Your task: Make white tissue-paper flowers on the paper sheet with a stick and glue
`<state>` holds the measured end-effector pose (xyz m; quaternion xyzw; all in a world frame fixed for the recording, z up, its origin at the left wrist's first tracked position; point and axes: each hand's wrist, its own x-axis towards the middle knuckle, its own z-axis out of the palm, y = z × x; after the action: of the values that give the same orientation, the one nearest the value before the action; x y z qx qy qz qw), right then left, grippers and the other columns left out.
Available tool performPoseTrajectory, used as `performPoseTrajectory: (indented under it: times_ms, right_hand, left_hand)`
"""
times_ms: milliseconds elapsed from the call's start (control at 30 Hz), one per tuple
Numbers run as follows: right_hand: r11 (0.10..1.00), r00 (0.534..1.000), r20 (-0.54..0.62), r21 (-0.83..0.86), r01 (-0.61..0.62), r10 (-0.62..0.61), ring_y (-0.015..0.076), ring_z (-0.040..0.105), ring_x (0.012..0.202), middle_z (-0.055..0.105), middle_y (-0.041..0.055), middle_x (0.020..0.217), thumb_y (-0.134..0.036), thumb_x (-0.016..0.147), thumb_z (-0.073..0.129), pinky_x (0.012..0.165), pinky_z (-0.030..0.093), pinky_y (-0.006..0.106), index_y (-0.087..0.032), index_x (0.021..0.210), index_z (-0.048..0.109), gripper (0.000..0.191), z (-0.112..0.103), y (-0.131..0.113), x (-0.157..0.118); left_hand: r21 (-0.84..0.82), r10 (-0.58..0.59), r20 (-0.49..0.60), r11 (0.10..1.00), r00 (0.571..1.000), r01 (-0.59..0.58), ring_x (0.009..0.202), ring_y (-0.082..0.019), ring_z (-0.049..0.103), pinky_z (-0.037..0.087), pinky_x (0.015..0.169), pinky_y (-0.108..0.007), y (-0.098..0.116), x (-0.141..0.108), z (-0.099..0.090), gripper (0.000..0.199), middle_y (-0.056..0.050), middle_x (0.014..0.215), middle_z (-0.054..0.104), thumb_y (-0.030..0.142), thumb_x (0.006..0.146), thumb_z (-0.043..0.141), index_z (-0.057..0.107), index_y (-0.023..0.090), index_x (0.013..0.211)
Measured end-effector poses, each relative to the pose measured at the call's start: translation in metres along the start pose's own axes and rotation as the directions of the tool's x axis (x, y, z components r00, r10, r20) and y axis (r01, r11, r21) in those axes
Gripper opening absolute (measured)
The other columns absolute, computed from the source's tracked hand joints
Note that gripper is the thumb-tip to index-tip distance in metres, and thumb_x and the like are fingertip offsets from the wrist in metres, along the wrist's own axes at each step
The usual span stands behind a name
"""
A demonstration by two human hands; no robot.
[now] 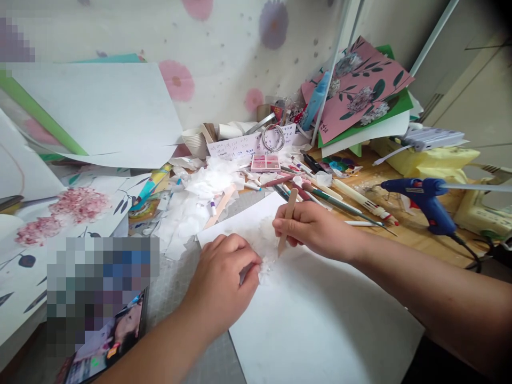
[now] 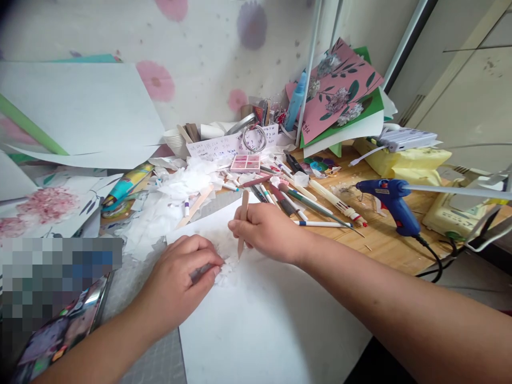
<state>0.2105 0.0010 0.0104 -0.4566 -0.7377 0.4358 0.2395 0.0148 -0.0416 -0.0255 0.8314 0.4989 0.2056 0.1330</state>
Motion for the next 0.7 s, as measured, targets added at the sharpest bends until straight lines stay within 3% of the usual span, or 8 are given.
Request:
performPoseTrajectory:
  times_ms: [100,533,700]
  right_hand:
    - [0.999,0.998,0.050,0.013,0.032,-0.032,0.0099,0.047,0.052,0.053,-0.0014,0.059,-0.025,0.088,0.047,0.052,0.036,0.023,-0.016,0.065,0.055,0.026,0.000,0.003,-0.004]
    - [0.987,0.988,-0.005,-0.050,0.153,-0.153,0.0104,0.053,0.060,0.061,0.0014,0.068,-0.025,0.089,0.049,0.060,0.038,0.024,-0.016,0.059,0.056,0.032,0.016,0.011,0.000]
    - [0.994,0.993,-0.067,-0.056,0.098,-0.102,0.0101,0.052,0.058,0.060,0.0000,0.064,-0.024,0.089,0.050,0.057,0.038,0.023,-0.016,0.064,0.057,0.027,0.012,0.005,0.000]
  left_hand:
    - [-0.008,0.009,-0.007,1.000,1.000,-0.009,0.081,-0.020,0.051,0.039,0.074,-0.037,0.000,-0.001,-0.001,0.015,-0.001,0.082,0.058,0.014,0.078,0.052,0.064,0.022,0.076]
    - [-0.025,0.067,-0.031,0.997,0.997,-0.068,0.084,-0.021,0.050,0.038,0.075,-0.040,0.003,-0.002,-0.002,0.015,-0.001,0.087,0.057,0.014,0.078,0.050,0.062,0.023,0.083]
    - [-0.029,0.219,-0.001,0.975,0.976,-0.218,0.088,-0.022,0.049,0.035,0.077,-0.041,0.006,-0.003,-0.007,0.022,-0.002,0.093,0.056,0.014,0.080,0.049,0.063,0.026,0.090]
